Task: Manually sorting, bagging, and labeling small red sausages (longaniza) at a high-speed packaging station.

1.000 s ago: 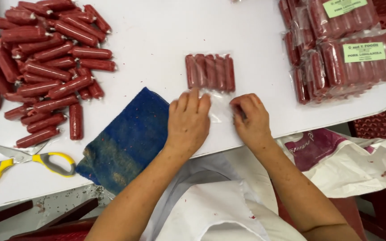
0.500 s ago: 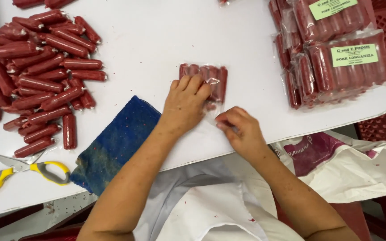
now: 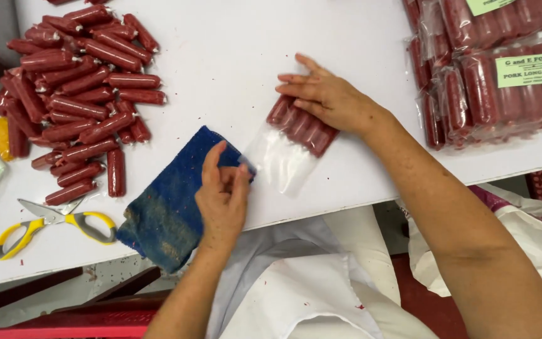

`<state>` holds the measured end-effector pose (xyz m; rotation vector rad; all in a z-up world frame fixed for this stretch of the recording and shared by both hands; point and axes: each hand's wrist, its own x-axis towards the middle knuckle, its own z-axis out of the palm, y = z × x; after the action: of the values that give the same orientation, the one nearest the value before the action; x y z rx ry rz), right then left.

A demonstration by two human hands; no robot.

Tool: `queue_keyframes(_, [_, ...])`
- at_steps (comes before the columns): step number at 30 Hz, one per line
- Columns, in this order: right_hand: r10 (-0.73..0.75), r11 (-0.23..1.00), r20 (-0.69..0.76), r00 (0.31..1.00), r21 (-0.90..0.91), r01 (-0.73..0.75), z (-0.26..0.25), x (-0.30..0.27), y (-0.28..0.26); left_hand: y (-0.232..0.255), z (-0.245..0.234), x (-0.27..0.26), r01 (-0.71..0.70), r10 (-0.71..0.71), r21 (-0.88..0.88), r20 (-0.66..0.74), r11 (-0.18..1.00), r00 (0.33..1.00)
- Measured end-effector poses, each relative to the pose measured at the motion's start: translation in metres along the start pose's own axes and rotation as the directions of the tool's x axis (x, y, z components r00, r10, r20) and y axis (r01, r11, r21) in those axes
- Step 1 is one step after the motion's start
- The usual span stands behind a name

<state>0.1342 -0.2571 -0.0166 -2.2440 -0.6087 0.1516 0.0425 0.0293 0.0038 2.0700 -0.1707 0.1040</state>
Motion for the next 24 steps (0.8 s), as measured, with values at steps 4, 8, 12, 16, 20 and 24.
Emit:
queue_keyframes(4, [0.046,0.999,-0.122,0.991,0.035,-0.042,0.031,-0.017,-0.002,0.017,0.027,0.014,0.414,-0.276,-0.649,0.308,0.638,0.91])
queue_keyframes(8, [0.087,0.984,-0.436,0.896,-0.103,-0.146,0.067,-0.045,-0.018,0.011,0.057,0.05,0.472,-0.215,-0.691,0.429,0.548,0.877])
queue_keyframes(12, [0.211,0.922,-0.52,0.828,-0.177,-0.346,0.064,-0.062,-0.036,0.0,0.05,0.06,0.517,-0.099,-0.641,0.571,0.566,0.815])
queue_keyframes(16, [0.081,0.996,-0.634,0.769,0.03,-0.08,0.04,-0.085,-0.089,0.016,-0.001,0.048,0.414,-0.289,-0.238,0.425,0.879,0.858])
queue_keyframes(20, [0.098,0.642,-0.571,0.815,0.662,0.387,0.04,-0.095,-0.124,0.019,-0.032,0.023,0.186,-0.176,-0.127,0.087,0.974,0.981])
queue_keyframes(24, [-0.25,0.384,-0.468,0.847,0.755,0.531,0.051,-0.085,-0.143,0.015,-0.03,-0.003,0.356,-0.121,-0.632,0.383,0.688,0.916])
